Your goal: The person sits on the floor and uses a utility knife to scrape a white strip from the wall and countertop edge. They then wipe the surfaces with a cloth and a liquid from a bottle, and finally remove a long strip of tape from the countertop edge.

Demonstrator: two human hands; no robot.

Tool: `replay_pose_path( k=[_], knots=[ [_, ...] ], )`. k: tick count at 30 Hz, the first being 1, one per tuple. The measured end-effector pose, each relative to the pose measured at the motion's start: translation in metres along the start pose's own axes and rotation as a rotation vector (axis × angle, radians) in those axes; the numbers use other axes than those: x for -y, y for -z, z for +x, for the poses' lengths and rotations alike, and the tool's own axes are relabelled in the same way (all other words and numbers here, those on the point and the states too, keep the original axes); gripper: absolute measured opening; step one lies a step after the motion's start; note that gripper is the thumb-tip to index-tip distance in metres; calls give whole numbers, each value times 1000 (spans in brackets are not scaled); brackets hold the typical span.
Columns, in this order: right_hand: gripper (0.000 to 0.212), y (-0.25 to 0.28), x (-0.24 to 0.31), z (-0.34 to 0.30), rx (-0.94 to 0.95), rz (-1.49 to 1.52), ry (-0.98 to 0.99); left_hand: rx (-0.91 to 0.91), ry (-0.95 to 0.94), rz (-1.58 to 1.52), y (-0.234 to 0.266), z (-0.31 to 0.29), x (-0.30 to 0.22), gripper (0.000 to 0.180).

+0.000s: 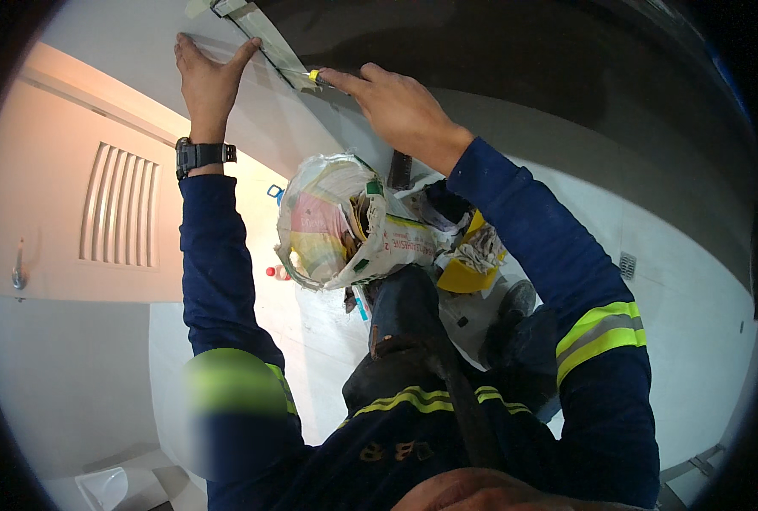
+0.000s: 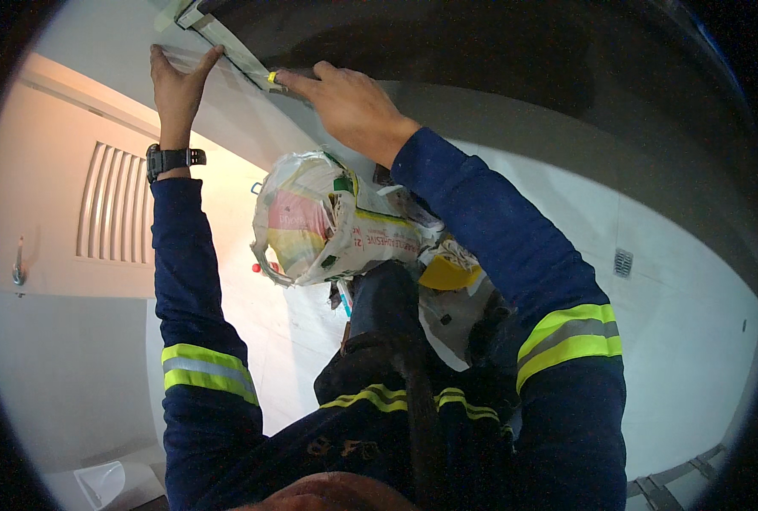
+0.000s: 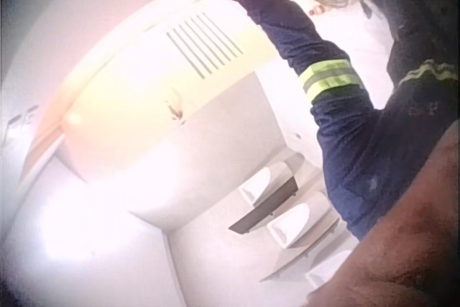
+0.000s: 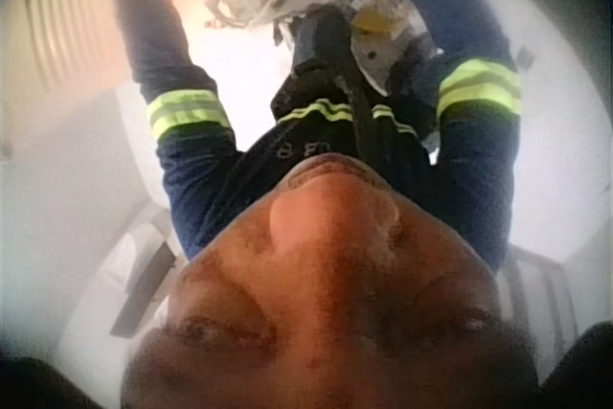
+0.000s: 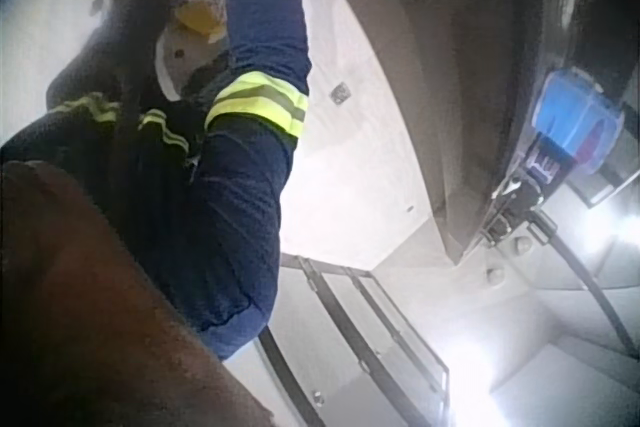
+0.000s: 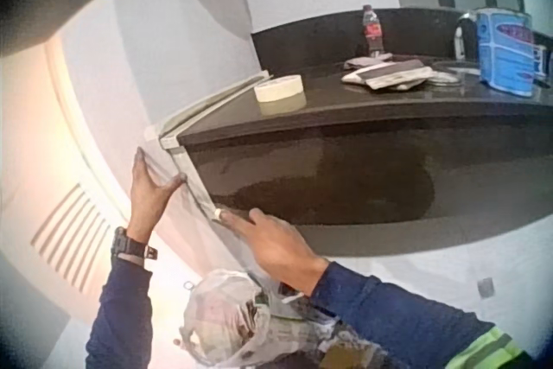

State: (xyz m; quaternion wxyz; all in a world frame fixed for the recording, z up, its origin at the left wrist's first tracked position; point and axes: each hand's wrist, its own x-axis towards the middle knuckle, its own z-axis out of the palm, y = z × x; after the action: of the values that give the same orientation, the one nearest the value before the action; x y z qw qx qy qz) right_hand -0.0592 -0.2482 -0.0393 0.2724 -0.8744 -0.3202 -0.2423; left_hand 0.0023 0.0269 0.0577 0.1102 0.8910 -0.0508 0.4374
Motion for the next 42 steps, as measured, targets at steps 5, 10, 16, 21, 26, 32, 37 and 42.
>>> replay_pose_path(
  k=[5,10,16,21,26,32,37,42],
  knots=[
    [47,3,-4,1,-42,82,-4,-10,-25,-32,-3,3,2,128],
    [43,-17,7,-16,-111,134,-24,-39,-43,-66,-11,-10,11,131],
    [49,-61,-8,-26,-203,180,-69,-8,-42,-172,-21,-14,9,132],
    [47,-78,-21,-21,-264,188,-13,12,-33,-228,-17,-13,10,130],
    [47,-96,-16,-18,-277,223,-61,41,7,-293,-18,-13,8,129],
    [45,-87,-6,-9,-272,211,-44,47,5,-285,-17,-14,7,129],
    [46,-97,-12,-19,-239,178,-49,51,28,-299,-18,-14,4,129],
    [52,-91,-13,-20,-232,244,-80,58,23,-287,-16,-14,6,128]
  ],
)
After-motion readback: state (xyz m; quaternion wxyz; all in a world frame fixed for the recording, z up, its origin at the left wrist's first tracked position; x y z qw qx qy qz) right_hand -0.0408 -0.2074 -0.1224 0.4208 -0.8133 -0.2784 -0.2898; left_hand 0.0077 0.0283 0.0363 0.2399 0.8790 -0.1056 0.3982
